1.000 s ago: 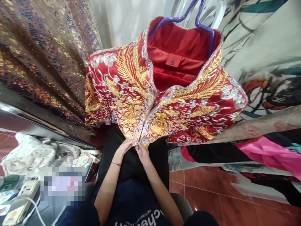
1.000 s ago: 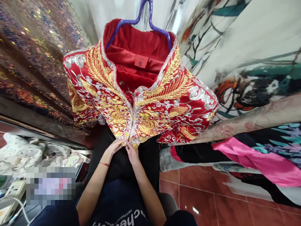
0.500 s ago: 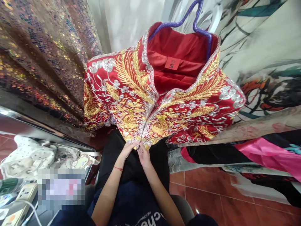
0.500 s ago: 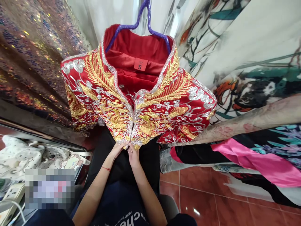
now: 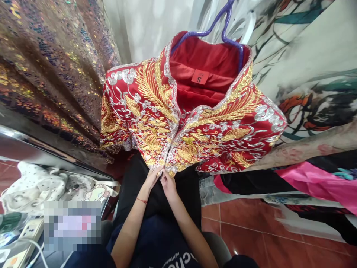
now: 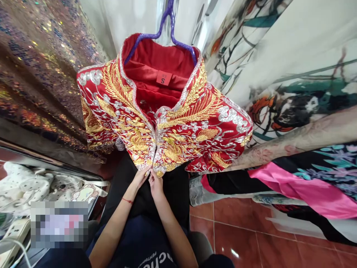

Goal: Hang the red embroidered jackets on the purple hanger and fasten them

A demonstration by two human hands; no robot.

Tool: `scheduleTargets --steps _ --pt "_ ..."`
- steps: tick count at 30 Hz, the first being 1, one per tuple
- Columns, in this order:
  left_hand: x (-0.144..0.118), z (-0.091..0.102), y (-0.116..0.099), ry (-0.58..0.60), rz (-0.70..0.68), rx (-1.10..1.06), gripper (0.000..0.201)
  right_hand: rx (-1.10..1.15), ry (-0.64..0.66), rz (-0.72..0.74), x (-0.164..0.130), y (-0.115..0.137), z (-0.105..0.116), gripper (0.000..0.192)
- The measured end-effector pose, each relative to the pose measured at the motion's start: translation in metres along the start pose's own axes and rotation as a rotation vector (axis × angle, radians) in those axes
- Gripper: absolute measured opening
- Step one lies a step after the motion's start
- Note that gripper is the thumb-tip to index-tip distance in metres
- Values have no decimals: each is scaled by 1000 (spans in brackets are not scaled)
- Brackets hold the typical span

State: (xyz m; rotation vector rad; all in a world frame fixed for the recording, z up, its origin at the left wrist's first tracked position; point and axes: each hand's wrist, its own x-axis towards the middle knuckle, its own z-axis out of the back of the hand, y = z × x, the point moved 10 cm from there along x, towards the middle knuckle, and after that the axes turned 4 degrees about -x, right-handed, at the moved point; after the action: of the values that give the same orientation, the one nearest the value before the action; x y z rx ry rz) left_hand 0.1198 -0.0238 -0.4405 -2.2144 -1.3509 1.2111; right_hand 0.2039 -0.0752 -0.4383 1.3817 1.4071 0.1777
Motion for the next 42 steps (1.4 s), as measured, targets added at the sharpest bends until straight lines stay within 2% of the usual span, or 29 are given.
scheduleTargets --steps 5,10,15,20,25,28,35,42 --pt "-1 2 2 -6 -11 62 48 19 16 -21 1 -3 4 25" --pt "-5 6 -10 -71 -124 155 52 49 18 -18 3 0 2 22" --pt "-9 2 -13 -67 -143 198 57 49 8 27 -19 5 2 29" --pt "-7 2 -8 -40 -99 200 53 -93 25 139 -39 31 -2 40" --pt "-8 7 -10 -19 -77 211 52 -338 63 235 -32 65 -5 27" --pt "-10 8 -11 -4 -74 217 54 -442 73 253 -25 74 -5 22" --pt "-12 4 -13 40 -63 274 53 -529 73 202 -9 71 -3 18" --pt "-12 8 -18 -11 -106 305 41 -470 141 117 -1 60 -22 31"
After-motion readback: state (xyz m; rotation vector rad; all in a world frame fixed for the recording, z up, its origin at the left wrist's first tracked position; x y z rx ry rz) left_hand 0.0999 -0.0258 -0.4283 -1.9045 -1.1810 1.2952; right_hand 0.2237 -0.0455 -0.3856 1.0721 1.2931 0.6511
